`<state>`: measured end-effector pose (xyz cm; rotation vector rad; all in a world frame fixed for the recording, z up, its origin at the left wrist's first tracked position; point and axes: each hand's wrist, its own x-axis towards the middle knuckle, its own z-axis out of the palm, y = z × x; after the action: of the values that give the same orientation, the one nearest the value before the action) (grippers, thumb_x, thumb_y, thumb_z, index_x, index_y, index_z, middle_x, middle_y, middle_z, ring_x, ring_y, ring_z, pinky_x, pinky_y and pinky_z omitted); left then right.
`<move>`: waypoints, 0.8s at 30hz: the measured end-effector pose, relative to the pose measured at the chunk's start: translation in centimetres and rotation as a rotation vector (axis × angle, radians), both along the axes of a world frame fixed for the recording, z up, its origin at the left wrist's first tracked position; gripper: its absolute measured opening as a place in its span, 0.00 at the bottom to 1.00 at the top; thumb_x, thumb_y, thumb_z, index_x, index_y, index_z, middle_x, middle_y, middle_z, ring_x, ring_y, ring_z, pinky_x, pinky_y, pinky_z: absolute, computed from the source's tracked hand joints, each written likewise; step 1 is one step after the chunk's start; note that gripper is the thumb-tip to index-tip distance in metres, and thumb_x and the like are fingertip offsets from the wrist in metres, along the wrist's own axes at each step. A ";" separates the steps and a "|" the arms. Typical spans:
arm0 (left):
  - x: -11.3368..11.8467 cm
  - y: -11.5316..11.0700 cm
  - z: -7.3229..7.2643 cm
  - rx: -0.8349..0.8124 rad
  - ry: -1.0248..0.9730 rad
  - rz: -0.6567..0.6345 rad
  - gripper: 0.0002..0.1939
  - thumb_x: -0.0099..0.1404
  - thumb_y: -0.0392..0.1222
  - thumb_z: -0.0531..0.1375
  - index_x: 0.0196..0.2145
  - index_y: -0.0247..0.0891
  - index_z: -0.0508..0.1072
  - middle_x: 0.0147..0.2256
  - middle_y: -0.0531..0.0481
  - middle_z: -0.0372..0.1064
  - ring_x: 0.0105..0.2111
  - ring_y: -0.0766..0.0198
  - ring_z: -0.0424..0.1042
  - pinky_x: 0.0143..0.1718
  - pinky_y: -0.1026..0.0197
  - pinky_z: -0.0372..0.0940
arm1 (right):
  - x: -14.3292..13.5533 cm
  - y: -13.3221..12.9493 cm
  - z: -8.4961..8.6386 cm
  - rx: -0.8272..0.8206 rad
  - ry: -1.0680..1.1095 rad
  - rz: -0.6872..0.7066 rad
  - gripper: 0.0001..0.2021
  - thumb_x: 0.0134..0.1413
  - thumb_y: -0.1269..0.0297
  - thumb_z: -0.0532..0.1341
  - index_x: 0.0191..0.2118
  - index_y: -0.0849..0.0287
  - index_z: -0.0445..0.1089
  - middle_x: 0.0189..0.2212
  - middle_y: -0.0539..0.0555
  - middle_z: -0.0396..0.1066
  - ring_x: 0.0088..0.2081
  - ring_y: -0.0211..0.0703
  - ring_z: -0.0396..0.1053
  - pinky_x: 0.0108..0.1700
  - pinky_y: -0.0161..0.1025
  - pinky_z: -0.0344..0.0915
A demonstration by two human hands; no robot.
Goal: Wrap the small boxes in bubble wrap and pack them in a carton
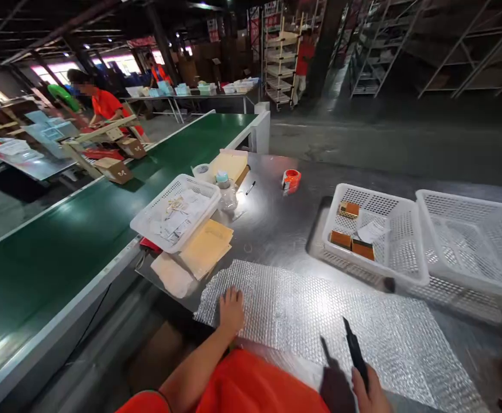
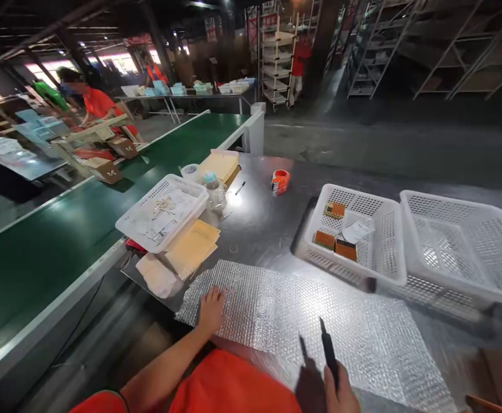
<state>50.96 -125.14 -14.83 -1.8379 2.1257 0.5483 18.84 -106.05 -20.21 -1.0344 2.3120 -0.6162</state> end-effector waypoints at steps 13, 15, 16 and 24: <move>14.0 -5.7 0.9 -0.181 -0.095 -0.098 0.47 0.53 0.38 0.69 0.66 0.54 0.54 0.71 0.42 0.31 0.69 0.35 0.30 0.64 0.28 0.28 | 12.9 -16.7 5.5 0.258 0.218 0.899 0.15 0.65 0.65 0.45 0.51 0.57 0.64 0.45 0.60 0.75 0.42 0.51 0.76 0.37 0.41 0.66; 14.4 -7.1 0.9 -0.147 -0.129 -0.206 0.50 0.51 0.44 0.71 0.66 0.57 0.52 0.71 0.43 0.26 0.68 0.33 0.27 0.61 0.24 0.25 | 16.0 -18.8 6.1 0.265 0.302 1.027 0.13 0.66 0.68 0.47 0.50 0.58 0.65 0.43 0.60 0.75 0.41 0.51 0.76 0.35 0.39 0.65; 14.6 -7.7 0.9 -0.128 -0.130 -0.242 0.50 0.51 0.46 0.72 0.66 0.57 0.53 0.71 0.43 0.25 0.68 0.32 0.26 0.60 0.23 0.24 | 17.4 -19.7 6.1 0.260 0.317 1.066 0.13 0.65 0.68 0.49 0.50 0.58 0.65 0.42 0.59 0.75 0.41 0.51 0.76 0.35 0.39 0.64; 15.9 -10.1 2.1 -0.056 -0.059 -0.395 0.47 0.51 0.52 0.71 0.65 0.55 0.56 0.70 0.40 0.23 0.68 0.33 0.26 0.60 0.21 0.26 | 24.2 -23.3 5.3 0.245 0.343 1.193 0.11 0.67 0.68 0.49 0.50 0.58 0.63 0.43 0.61 0.74 0.43 0.50 0.75 0.39 0.39 0.66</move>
<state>66.86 -135.22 -12.77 -1.3814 2.3950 0.3381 43.09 -129.39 -14.92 -2.1593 1.4855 0.3347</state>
